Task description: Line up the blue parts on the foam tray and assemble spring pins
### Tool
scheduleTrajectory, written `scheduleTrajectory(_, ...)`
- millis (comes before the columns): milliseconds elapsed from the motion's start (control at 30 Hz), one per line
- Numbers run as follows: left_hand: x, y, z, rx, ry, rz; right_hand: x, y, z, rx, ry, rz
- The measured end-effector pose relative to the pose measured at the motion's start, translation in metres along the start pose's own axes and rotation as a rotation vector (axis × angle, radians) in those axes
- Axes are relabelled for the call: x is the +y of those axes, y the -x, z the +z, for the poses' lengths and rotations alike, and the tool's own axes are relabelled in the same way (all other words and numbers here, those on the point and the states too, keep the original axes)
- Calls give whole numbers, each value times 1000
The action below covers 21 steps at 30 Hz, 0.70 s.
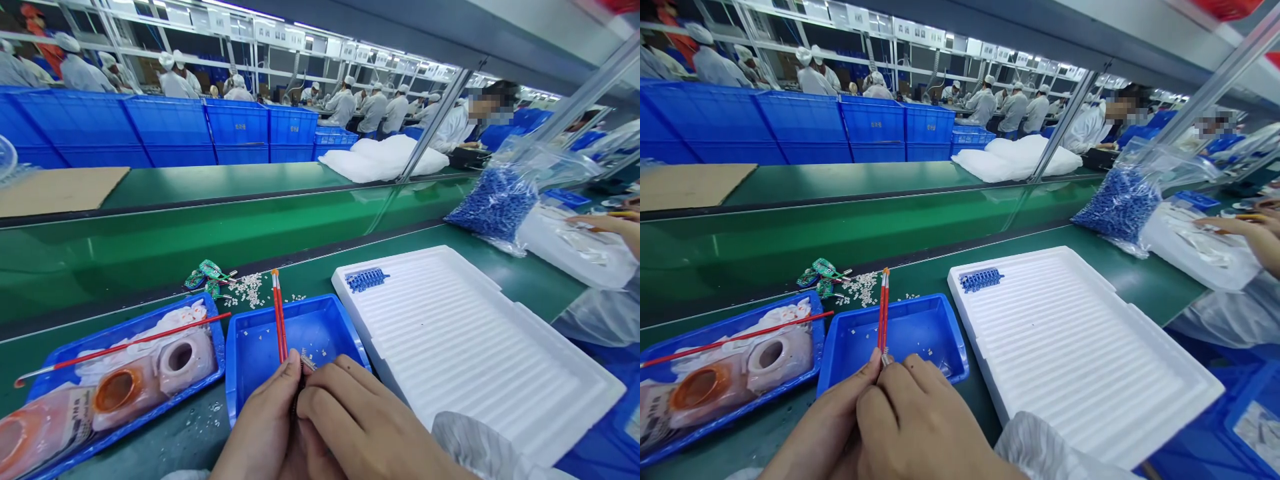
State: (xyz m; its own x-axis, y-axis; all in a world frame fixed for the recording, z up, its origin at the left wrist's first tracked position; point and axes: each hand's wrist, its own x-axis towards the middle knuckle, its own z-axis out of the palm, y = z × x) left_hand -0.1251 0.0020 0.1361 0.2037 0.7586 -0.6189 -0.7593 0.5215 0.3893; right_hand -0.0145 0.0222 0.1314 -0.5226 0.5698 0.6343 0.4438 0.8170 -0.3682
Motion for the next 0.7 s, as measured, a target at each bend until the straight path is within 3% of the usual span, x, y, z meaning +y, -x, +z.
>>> scheduleTrajectory(133, 1, 0, 4, -39, 162, -17, -2, 0, -5, 27, -35, -1)
scheduleTrajectory(267, 6, 3, 9, -52, 232, -92, -1, -6, -25, -73, -235, 180)
scheduleTrajectory(367, 7, 5, 11, -35, 205, -87, 4, -9, -40, -193, -375, 262)
scheduleTrajectory(700, 12, 7, 16, -130, -34, -108, 13, -17, -64, -110, -590, 354)
